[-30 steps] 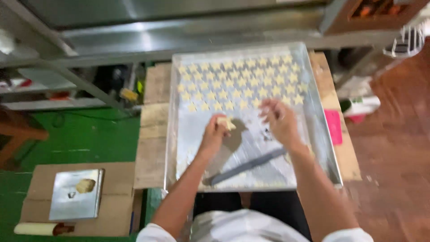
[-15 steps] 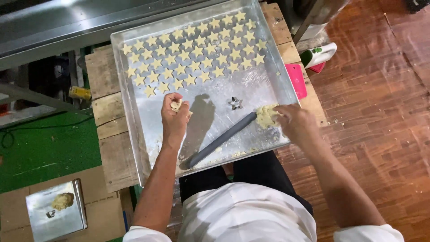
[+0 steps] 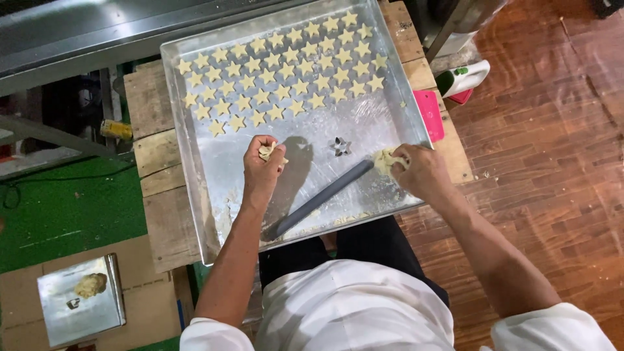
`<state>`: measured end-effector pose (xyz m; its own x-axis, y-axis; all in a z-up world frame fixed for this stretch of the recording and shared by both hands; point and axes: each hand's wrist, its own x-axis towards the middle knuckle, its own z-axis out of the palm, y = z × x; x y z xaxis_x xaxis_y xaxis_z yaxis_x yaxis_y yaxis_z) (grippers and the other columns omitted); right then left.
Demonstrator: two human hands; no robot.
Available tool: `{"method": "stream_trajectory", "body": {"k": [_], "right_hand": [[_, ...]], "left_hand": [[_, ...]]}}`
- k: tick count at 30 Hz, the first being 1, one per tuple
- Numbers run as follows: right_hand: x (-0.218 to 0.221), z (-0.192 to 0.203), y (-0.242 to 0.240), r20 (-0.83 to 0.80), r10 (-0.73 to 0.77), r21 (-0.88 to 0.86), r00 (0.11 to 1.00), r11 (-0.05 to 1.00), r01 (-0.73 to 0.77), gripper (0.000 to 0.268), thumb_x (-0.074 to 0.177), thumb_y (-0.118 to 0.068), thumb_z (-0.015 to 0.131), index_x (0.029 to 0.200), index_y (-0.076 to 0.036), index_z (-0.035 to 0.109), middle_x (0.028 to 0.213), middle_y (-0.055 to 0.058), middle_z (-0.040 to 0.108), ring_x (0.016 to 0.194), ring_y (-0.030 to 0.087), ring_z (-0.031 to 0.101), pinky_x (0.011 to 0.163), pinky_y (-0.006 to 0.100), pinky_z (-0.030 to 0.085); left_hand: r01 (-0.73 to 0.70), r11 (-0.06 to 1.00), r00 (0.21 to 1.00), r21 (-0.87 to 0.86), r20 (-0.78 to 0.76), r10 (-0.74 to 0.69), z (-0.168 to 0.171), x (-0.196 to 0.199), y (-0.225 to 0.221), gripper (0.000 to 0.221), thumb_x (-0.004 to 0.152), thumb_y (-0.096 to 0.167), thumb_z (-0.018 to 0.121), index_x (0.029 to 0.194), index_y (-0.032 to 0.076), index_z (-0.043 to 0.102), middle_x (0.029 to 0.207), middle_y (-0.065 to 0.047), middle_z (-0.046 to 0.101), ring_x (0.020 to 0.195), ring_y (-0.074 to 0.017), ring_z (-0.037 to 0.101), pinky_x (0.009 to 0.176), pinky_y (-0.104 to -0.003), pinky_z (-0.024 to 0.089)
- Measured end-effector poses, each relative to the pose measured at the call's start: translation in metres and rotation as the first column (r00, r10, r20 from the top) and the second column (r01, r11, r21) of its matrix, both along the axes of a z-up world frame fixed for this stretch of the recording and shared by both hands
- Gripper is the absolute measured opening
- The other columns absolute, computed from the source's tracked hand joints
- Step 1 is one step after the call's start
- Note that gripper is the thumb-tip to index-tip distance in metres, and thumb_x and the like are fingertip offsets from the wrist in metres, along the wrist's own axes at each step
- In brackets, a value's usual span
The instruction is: Cutting star-shaped cookies from dough using a metal cutter and repositioning dough with a scraper on a metal tray.
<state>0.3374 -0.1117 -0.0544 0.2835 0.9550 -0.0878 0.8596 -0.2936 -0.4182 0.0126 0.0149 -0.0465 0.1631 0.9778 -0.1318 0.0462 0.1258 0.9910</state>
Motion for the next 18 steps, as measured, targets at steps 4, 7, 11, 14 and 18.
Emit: {"method": "stream_trajectory", "body": {"k": [4,7,11,14,18], "right_hand": [[-0.003,0.024,-0.003,-0.058,-0.061,-0.079,0.996,0.995,0.056,0.024,0.086,-0.034,0.063,0.107,-0.033,0.075,0.085,0.012,0.073,0.093,0.038,0.072,0.09,0.05,0.055],[-0.012,0.047,-0.015,-0.182,0.029,0.109,0.983,0.994,-0.009,0.03,0.088,-0.011,0.059,0.105,-0.024,0.081,0.097,0.017,0.077,0.093,0.042,0.071,0.081,0.051,0.058],[-0.008,0.027,-0.022,-0.008,0.236,0.113,0.972,0.966,-0.233,0.045,0.081,-0.012,0.071,0.126,-0.012,0.072,0.118,0.021,0.068,0.103,0.043,0.07,0.083,0.055,0.06],[-0.003,0.001,-0.022,0.135,0.253,0.072,0.958,0.962,-0.264,0.053,0.08,-0.016,0.073,0.133,-0.014,0.067,0.119,0.017,0.068,0.104,0.04,0.071,0.081,0.053,0.061],[0.022,-0.019,-0.014,0.233,0.27,0.089,0.934,0.951,-0.297,0.045,0.081,-0.017,0.065,0.125,-0.023,0.07,0.098,0.009,0.074,0.089,0.034,0.074,0.074,0.049,0.061]], "left_hand": [[0.016,1.0,1.0,-0.009,0.001,-0.016,-0.004,-0.002,-0.001,0.016,0.095,0.016,0.068,0.105,0.009,0.059,0.079,-0.006,0.055,0.061,-0.0075,0.057,0.054,-0.018,0.048],[0.095,0.988,0.989,0.118,-0.127,-0.08,0.004,0.005,-0.009,0.02,0.092,0.018,0.07,0.111,0.01,0.067,0.089,-0.008,0.064,0.072,-0.0126,0.064,0.063,-0.025,0.052],[0.476,0.774,0.875,0.418,-0.311,-0.37,0.036,0.038,-0.035,0.036,0.086,-0.002,0.064,0.119,0.01,0.071,0.115,-0.014,0.065,0.105,-0.0324,0.067,0.091,-0.041,0.053],[0.701,0.624,0.702,0.344,-0.485,-0.521,0.047,0.076,-0.056,0.052,0.083,-0.004,0.063,0.133,0.012,0.064,0.14,-0.018,0.058,0.116,-0.0432,0.065,0.098,-0.052,0.054],[0.826,0.467,0.529,0.315,-0.719,-0.45,0.016,0.135,-0.072,0.049,0.081,0.002,0.064,0.13,0.002,0.062,0.149,-0.019,0.054,0.094,-0.0483,0.072,0.084,-0.054,0.062]]}}
